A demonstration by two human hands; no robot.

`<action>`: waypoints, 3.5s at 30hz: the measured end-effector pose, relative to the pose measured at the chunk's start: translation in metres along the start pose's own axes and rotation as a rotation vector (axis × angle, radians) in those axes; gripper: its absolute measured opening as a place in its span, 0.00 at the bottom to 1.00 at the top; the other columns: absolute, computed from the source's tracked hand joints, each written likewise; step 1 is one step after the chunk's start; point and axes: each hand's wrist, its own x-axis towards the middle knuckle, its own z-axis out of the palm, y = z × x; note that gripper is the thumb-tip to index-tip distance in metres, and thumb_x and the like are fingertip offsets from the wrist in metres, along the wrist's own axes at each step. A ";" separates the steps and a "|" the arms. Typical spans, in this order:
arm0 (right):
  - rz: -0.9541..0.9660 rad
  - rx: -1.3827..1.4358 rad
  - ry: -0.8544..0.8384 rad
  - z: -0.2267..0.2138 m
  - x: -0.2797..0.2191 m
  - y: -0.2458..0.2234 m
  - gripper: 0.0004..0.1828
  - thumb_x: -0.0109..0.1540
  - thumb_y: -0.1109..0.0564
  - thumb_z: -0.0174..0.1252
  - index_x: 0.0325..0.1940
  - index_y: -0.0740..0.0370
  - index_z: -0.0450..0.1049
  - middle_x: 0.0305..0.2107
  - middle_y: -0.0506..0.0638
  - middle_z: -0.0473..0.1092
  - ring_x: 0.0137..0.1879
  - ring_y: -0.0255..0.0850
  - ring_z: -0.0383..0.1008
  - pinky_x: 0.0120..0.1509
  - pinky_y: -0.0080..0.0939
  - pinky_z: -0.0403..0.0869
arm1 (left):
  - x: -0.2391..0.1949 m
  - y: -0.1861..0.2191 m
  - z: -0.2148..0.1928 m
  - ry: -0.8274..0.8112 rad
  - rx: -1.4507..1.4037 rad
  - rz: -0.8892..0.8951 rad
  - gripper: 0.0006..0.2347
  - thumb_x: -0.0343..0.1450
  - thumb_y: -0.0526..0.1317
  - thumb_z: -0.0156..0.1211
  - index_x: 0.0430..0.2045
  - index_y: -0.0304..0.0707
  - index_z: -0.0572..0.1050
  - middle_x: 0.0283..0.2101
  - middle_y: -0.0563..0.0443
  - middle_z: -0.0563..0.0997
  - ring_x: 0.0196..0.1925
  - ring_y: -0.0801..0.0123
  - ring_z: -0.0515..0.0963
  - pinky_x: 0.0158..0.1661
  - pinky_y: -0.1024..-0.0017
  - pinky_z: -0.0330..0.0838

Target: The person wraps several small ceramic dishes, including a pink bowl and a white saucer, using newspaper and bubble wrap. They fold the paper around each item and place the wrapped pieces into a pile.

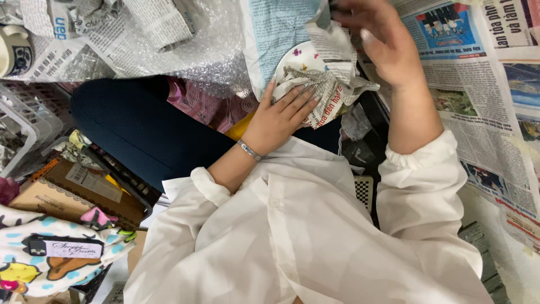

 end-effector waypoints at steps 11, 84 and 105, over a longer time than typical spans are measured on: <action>-0.157 -0.865 -0.167 0.050 0.037 -0.045 0.31 0.62 0.62 0.61 0.71 0.59 0.71 0.52 0.57 0.76 0.57 0.56 0.74 0.63 0.54 0.69 | 0.000 0.000 -0.006 0.004 0.065 0.020 0.21 0.76 0.41 0.53 0.67 0.48 0.69 0.68 0.54 0.72 0.70 0.64 0.69 0.72 0.40 0.47; -0.272 -0.398 0.599 0.072 -0.108 0.059 0.23 0.74 0.51 0.47 0.72 0.60 0.57 0.74 0.63 0.56 0.85 0.50 0.51 0.86 0.54 0.45 | 0.050 0.018 -0.015 -0.178 0.023 -0.062 0.46 0.62 0.67 0.65 0.74 0.45 0.57 0.75 0.29 0.54 0.78 0.43 0.48 0.72 0.41 0.40; -0.133 -0.409 0.141 0.068 -0.045 0.005 0.35 0.72 0.68 0.49 0.82 0.67 0.45 0.78 0.64 0.51 0.85 0.53 0.51 0.87 0.48 0.52 | 0.036 0.003 0.005 -0.061 -0.101 -0.038 0.40 0.65 0.55 0.70 0.71 0.35 0.61 0.75 0.27 0.52 0.78 0.40 0.50 0.74 0.44 0.42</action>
